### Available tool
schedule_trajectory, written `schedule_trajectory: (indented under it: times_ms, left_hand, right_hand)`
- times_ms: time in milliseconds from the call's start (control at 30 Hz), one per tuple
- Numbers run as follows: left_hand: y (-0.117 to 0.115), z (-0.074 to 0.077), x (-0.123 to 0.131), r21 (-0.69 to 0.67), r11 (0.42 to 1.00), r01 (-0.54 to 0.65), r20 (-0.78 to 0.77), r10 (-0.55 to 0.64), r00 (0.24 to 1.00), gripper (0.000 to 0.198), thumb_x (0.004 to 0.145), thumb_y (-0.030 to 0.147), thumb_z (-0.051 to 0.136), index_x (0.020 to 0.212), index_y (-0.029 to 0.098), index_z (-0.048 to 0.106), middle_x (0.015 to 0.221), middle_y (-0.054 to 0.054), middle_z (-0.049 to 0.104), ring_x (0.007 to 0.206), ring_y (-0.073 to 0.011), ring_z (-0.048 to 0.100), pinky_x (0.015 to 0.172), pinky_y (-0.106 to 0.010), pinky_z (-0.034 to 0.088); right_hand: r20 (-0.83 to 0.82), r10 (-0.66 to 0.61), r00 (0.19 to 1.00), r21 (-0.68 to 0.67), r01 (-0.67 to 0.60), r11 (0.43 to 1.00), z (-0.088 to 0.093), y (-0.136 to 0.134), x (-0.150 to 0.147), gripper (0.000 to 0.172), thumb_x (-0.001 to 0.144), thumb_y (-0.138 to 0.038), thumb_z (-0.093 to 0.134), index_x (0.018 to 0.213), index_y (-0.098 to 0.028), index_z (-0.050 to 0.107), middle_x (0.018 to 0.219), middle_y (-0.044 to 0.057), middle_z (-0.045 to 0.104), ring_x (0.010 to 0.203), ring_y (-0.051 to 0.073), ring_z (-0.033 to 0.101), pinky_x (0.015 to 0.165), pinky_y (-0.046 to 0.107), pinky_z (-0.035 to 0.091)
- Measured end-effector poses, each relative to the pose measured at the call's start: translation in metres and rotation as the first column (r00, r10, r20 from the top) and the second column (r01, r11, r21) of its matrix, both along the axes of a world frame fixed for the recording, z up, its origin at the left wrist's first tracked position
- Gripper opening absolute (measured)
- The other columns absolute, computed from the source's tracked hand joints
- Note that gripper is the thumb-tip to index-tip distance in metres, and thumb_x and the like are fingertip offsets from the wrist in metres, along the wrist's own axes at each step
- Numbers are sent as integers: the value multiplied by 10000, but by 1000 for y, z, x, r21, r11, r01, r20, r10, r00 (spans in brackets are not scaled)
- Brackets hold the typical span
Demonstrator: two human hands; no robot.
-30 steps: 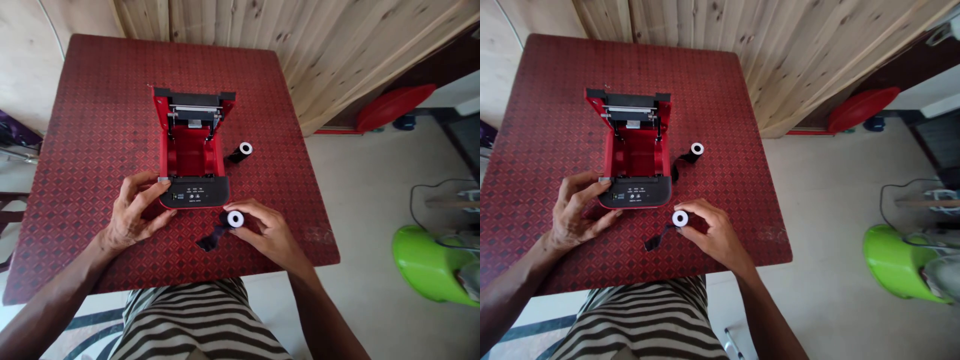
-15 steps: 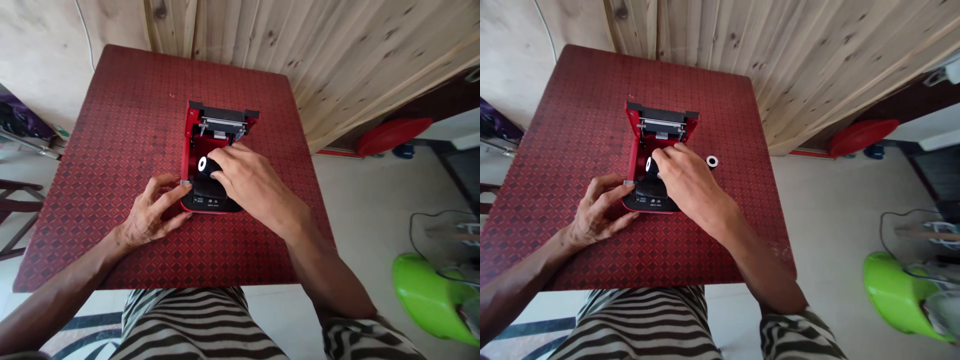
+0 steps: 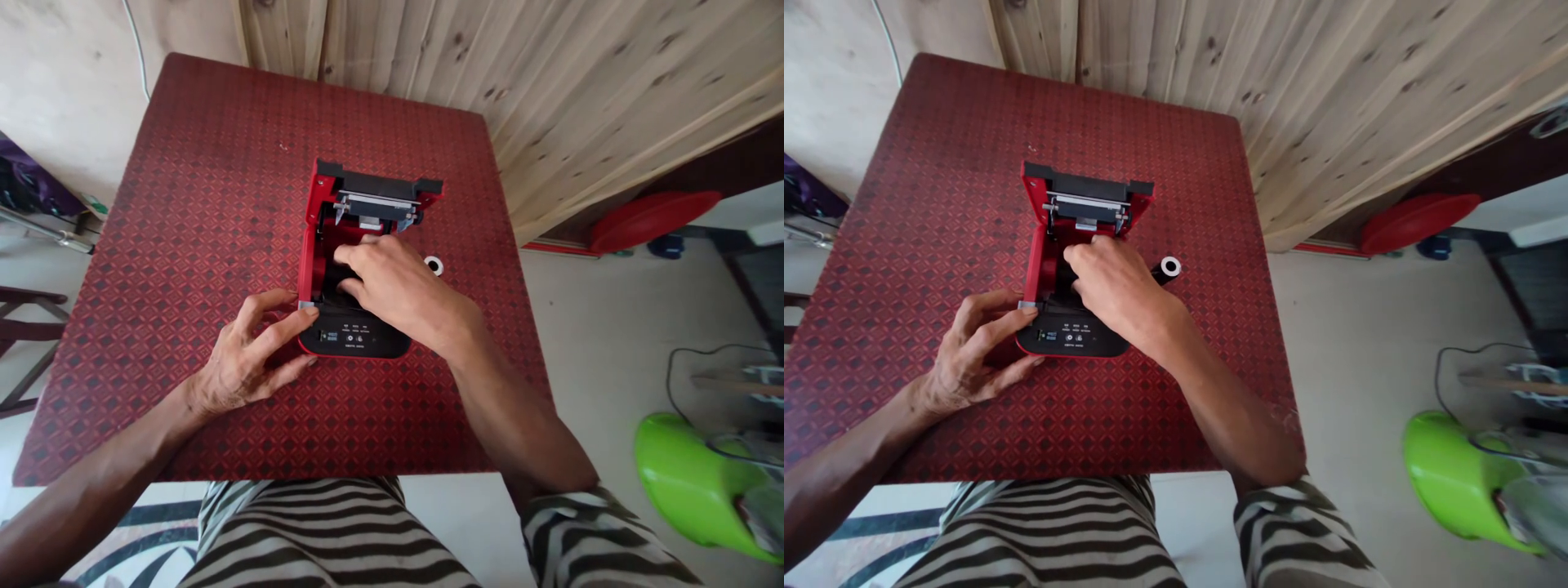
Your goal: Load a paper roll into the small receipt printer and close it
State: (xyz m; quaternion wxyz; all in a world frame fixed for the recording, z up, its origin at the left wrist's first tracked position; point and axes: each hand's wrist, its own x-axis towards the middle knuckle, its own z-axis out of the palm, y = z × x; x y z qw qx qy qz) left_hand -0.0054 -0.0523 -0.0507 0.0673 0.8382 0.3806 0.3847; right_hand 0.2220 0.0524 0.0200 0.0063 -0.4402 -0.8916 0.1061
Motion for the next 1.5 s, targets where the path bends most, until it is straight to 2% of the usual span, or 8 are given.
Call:
schedule_trajectory:
  times_ms: [300,500,667,833,967,1067,1200,1500]
  left_hand:
    - [1,2,-1,20,1000,1,-17,-1,1000,680,966,347,767,1574,242,482,1351,-147,599,1164,-231,699,911,-356,704]
    - [-1,4,-1,37,999,-10,-16,10,1000,692,945,356,791,1561,232,498,1331,-148,611,1173,-242,694,901,-348,692]
    - [1,29,-6,-2,999,-35,-16,34,999,677,977,461,725,1574,251,487,1353,-143,641,1232,-290,676,1011,-475,662]
    - [50,73,-2,67,991,-120,-1,120,993,739,974,529,714,1596,226,457,1459,-152,592,1334,-318,612,976,-427,644]
    - [104,91,10,1,997,-80,-47,80,996,771,1050,582,593,1641,168,319,1609,-153,492,1446,-299,551,1164,-444,535]
    - [114,90,17,-94,995,16,-70,-23,997,671,1108,561,457,1628,150,349,1461,-129,635,1332,-247,634,1150,-452,545]
    - [87,82,15,-88,991,99,-80,-106,991,589,1093,579,461,1545,206,523,1372,-113,686,1273,-262,662,1111,-462,573]
    - [48,52,4,2,979,205,-216,-200,956,985,808,789,774,1592,275,471,1450,-165,645,1399,-382,624,1176,-590,530]
  right_hand:
    - [-365,127,922,-64,-161,985,29,-36,30,182,1063,-236,635,1158,-206,788,1143,47,830,1088,216,767,992,374,578]
    - [-499,53,865,-91,-113,989,14,-46,35,158,1031,-183,671,1135,-205,787,1107,46,842,1032,201,780,970,359,587]
    - [-563,45,825,-78,-108,991,11,-39,35,147,1038,-165,659,1057,-215,795,1035,18,844,935,173,787,895,311,575]
    - [-465,65,883,102,-19,995,9,-50,32,154,1063,-142,596,1046,-168,747,968,64,811,865,194,751,841,338,566]
    - [-423,184,887,339,-34,940,6,-64,29,212,1055,-77,550,987,-172,727,994,80,806,974,220,725,904,372,570]
    - [-461,162,872,406,45,913,1,-74,28,216,1032,-70,577,988,-205,740,1012,69,789,976,219,678,879,378,577]
    - [-529,139,837,441,132,888,-6,-87,27,216,986,-52,628,990,-229,751,942,52,739,858,195,618,799,357,574]
    - [-577,107,810,436,195,879,-10,-96,23,211,966,-40,667,1021,-230,740,883,41,711,842,186,599,789,330,563]
